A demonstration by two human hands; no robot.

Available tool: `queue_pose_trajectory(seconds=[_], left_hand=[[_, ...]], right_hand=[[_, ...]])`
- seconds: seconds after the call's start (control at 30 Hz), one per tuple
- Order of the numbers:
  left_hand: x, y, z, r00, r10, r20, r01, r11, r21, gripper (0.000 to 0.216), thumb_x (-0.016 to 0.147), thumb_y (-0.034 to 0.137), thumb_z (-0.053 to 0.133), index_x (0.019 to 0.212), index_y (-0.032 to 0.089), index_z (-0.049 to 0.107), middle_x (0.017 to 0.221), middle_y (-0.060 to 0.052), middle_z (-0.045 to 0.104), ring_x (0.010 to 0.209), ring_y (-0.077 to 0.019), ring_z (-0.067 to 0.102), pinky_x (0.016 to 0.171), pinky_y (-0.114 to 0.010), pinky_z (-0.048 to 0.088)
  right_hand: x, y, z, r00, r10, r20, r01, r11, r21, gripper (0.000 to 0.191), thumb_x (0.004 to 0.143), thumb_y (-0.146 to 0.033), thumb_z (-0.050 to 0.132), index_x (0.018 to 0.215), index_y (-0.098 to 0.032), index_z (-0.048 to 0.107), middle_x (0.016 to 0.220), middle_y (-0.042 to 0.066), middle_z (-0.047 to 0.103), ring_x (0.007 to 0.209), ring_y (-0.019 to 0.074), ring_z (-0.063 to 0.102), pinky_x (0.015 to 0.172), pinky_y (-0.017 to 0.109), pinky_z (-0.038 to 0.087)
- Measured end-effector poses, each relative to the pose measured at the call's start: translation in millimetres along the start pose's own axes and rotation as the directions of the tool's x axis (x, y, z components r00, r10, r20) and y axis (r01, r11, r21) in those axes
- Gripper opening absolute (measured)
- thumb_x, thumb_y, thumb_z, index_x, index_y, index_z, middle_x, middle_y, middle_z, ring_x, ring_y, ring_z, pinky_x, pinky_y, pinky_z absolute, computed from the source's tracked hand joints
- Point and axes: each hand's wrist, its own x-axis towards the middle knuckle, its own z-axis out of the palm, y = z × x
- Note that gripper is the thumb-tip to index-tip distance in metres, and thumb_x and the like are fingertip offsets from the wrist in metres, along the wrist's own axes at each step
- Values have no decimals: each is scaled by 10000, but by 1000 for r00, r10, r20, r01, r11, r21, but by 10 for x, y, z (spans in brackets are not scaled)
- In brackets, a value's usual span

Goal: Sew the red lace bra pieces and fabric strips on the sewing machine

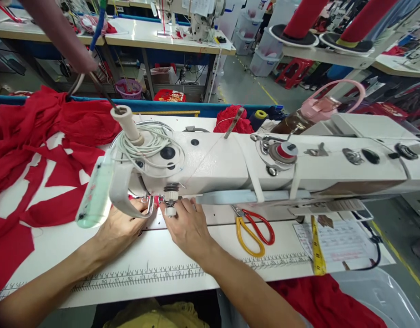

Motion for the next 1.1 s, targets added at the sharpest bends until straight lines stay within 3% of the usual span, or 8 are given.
queue_pose_trajectory(seconds=[0.17, 0.37, 0.47, 0.57, 0.67, 0.8, 0.97, 1.1], left_hand=[[37, 62, -44, 999, 31, -12, -29, 991, 128, 333, 909, -6, 490, 1159, 132, 661, 1011, -116, 707, 951, -255, 644, 863, -421, 482], [29, 53, -51, 999, 7, 31, -10, 994, 111, 369, 891, -22, 493, 1195, 124, 643, 1046, -109, 707, 986, -257, 628, 945, -478, 478], [54, 26, -47, 1000, -4, 24, 2, 999, 47, 380, 899, -14, 476, 1223, 117, 623, 972, -101, 701, 976, -243, 632, 898, -427, 505], [104, -5, -44, 1000, 22, -17, -23, 999, -29, 324, 918, 6, 471, 1190, 95, 623, 915, -100, 683, 983, -235, 628, 854, -372, 508], [121, -25, -32, 999, 37, -28, -38, 999, -38, 302, 913, 7, 469, 1153, 96, 629, 936, -111, 676, 982, -235, 618, 822, -351, 492], [80, -52, -5, 999, 40, -18, -39, 997, 69, 353, 883, 8, 484, 1181, 135, 625, 953, -94, 680, 884, -234, 608, 777, -372, 447], [133, -86, -54, 1000, -26, -13, 27, 998, 57, 169, 965, 169, 491, 928, 174, 656, 716, -30, 582, 708, -201, 529, 708, -342, 381], [195, -75, -102, 996, -88, -24, 88, 996, 9, 236, 992, 189, 420, 926, 167, 645, 760, -53, 587, 744, -211, 522, 714, -333, 381]], right_hand=[[10, 9, -35, 1000, -9, -7, 9, 1000, -9, 336, 935, -196, 608, 1261, -250, 669, 841, 50, 662, 867, 223, 516, 904, 384, 332], [14, 6, -32, 999, 0, -49, 0, 1000, 0, 287, 944, -191, 595, 1204, -257, 696, 826, 43, 658, 856, 214, 505, 898, 375, 327], [12, 6, -33, 997, 2, -82, 1, 1000, 31, 168, 955, -213, 590, 904, -236, 748, 819, 46, 646, 842, 200, 498, 889, 367, 328], [18, 2, -29, 995, 12, -102, -7, 999, 46, 313, 963, -243, 580, 670, -202, 683, 766, 53, 615, 813, 197, 485, 866, 364, 332], [38, -4, -14, 997, 6, -82, -1, 998, 62, 193, 970, -239, 562, 933, -206, 749, 779, 53, 617, 826, 212, 484, 860, 368, 332], [56, 1, -2, 999, -16, -41, 18, 998, 56, 290, 951, -178, 552, 1203, -207, 692, 813, 58, 629, 868, 232, 488, 890, 385, 323], [48, 42, 13, 996, -13, -86, 19, 997, 76, 206, 890, -92, 554, 783, -180, 707, 755, 51, 591, 802, 202, 471, 848, 358, 344], [56, 61, 45, 984, 26, -179, -14, 998, 65, 284, 881, -103, 566, 610, -181, 603, 692, 36, 561, 766, 186, 473, 788, 330, 356]])
